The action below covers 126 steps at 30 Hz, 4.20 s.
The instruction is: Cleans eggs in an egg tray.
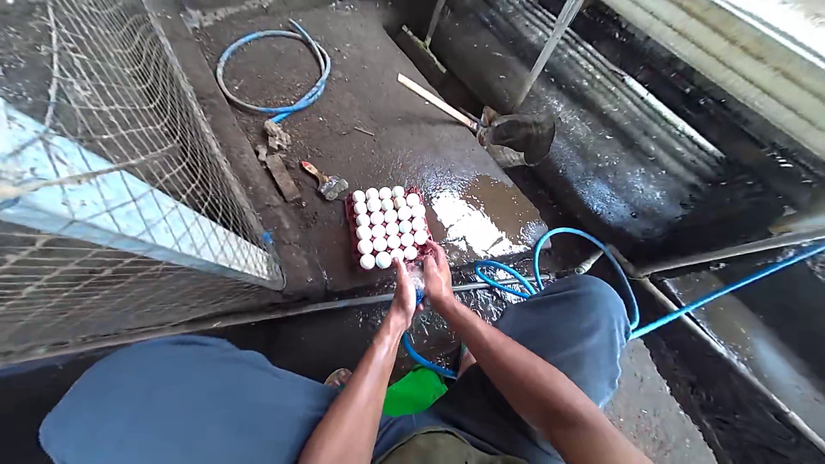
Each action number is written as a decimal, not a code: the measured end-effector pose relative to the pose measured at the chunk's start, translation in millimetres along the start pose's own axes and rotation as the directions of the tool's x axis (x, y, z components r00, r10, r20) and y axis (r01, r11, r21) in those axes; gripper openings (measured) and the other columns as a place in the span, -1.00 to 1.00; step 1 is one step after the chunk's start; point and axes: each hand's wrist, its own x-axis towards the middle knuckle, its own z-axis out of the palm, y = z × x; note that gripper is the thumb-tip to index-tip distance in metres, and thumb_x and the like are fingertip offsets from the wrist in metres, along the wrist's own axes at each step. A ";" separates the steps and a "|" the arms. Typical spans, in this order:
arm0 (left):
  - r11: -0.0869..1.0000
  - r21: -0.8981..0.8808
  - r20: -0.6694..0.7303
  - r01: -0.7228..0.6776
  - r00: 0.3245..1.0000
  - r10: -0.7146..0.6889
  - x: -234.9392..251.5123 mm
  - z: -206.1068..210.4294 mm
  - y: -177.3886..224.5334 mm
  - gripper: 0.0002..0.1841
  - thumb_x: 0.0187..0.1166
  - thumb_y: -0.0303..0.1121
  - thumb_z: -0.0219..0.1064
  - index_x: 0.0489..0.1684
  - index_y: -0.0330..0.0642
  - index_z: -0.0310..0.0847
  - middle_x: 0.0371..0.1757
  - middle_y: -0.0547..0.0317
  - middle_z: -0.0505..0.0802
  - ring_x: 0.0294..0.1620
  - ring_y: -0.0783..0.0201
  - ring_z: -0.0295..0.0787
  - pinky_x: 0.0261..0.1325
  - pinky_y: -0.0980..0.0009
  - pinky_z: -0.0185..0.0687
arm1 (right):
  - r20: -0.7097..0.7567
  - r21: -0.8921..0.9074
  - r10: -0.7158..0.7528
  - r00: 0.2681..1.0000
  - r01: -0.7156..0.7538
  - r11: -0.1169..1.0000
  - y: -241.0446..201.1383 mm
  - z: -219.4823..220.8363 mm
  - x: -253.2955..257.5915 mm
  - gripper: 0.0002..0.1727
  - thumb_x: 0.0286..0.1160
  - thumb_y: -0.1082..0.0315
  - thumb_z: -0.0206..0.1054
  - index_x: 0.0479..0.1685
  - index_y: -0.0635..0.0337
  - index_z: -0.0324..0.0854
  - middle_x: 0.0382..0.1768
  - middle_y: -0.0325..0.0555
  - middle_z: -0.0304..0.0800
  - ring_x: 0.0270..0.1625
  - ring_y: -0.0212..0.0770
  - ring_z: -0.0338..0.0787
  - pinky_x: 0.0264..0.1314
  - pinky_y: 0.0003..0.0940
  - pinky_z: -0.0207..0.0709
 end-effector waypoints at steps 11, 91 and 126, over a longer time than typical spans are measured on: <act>0.998 0.014 0.065 -0.056 0.996 0.055 12.1 -13.0 -4.8 -0.49 0.93 -0.18 -0.23 0.62 -0.32 0.35 0.47 -0.11 0.63 0.33 0.23 0.62 0.39 0.25 0.52 | 0.020 0.032 0.031 0.999 -0.032 0.999 -14.5 2.4 -12.2 -0.47 0.84 0.28 -0.23 0.49 0.35 0.53 0.39 0.25 0.66 0.44 0.02 0.64 0.48 0.03 0.47; 0.922 0.266 0.060 -0.280 0.960 0.274 12.7 13.3 -17.4 -0.47 0.84 -0.23 -0.27 0.16 -0.48 0.58 0.16 -0.21 0.71 0.14 0.09 0.62 0.20 0.16 0.53 | -0.146 0.226 0.189 0.971 -0.153 0.962 -17.0 -8.5 -10.9 -0.48 0.76 0.37 0.03 0.62 0.45 0.29 0.40 0.46 0.55 0.44 0.20 0.60 0.51 0.13 0.43; 0.977 0.073 0.088 -0.202 0.977 0.196 15.4 -2.2 -15.0 -0.60 0.87 -0.28 -0.04 0.40 -0.42 0.47 0.06 -0.07 0.73 -0.15 0.33 0.65 -0.05 0.35 0.62 | 0.118 0.449 0.242 0.963 -0.269 0.852 -11.9 -15.2 -8.9 -0.55 0.86 0.16 -0.17 0.19 0.29 0.55 -0.25 -0.06 0.73 -0.32 -0.24 0.71 -0.29 -0.23 0.61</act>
